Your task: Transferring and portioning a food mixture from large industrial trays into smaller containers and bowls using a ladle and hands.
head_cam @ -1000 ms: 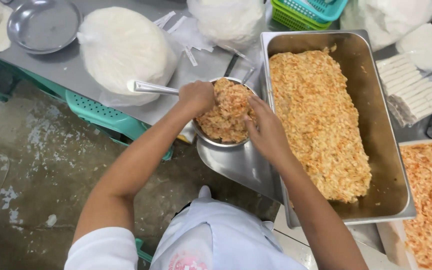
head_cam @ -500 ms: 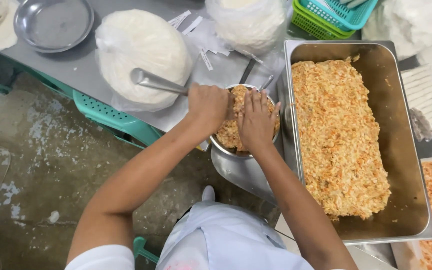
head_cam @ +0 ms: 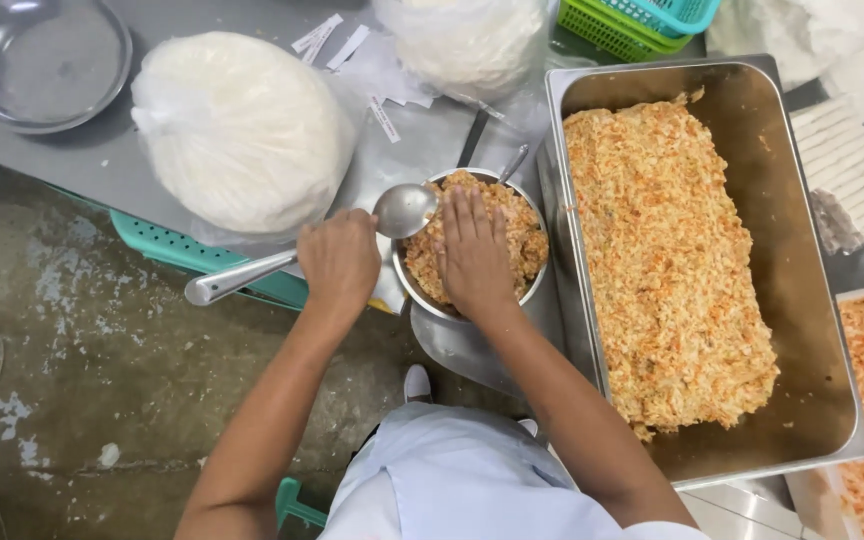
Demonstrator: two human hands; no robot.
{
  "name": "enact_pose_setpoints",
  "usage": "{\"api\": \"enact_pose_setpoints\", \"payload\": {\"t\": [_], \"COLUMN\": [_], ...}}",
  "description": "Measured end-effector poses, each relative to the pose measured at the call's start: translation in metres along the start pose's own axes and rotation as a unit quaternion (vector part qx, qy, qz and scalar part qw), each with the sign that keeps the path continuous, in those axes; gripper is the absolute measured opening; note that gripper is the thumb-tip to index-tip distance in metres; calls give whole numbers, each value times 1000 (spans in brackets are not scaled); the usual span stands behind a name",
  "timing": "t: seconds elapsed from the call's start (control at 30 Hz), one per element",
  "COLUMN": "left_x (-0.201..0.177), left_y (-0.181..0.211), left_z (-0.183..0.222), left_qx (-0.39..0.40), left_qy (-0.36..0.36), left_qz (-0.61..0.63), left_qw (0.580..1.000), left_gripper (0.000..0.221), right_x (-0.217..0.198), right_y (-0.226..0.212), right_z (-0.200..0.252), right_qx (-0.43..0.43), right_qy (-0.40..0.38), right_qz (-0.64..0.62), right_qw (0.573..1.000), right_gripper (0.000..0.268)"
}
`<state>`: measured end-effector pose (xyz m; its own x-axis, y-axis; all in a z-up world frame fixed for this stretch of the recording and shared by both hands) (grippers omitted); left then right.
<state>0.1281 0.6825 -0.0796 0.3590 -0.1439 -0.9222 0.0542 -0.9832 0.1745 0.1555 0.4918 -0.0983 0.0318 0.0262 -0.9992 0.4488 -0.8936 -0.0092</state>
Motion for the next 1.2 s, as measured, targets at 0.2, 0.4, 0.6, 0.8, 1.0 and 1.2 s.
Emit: {"api": "enact_pose_setpoints", "payload": {"t": [0.2,0.4,0.6,0.8,1.0,1.2], "left_x": [-13,-53,-44,-28,11,-19], "left_y": [-10,17,53,53,33,56], "left_z": [0,2,10,-12,-41,-61], "left_qx": [-21,-51,-6,58,-15,144], "left_qy": [-22,-47,-61,-16,-268,-172], "left_qz": [69,209,200,95,111,-91], "left_qw": [997,975,978,994,957,970], "left_gripper": [30,29,30,29,32,21], "right_x": [-15,-68,-73,-112,-128,-141], "right_y": [15,46,52,72,110,122], "right_z": [-7,4,11,31,78,133], "right_qx": [-9,23,59,78,57,113], "right_qy": [-40,21,39,78,155,147], "right_qz": [-103,-198,-181,-220,-235,-238], "right_qw": [994,980,981,969,958,953], "right_gripper": [70,96,104,102,78,69]}}
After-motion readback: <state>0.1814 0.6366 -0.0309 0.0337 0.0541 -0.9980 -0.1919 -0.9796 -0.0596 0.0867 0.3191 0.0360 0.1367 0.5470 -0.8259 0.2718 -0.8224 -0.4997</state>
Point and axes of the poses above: each hand's wrist, its own z-axis away from the middle knuckle, its own x-axis out of the palm, y = z × x, the point moved 1 cm from there along -z, towards the middle knuckle, and after that the axes turned 3 degrees about z, right-handed, at the moved point
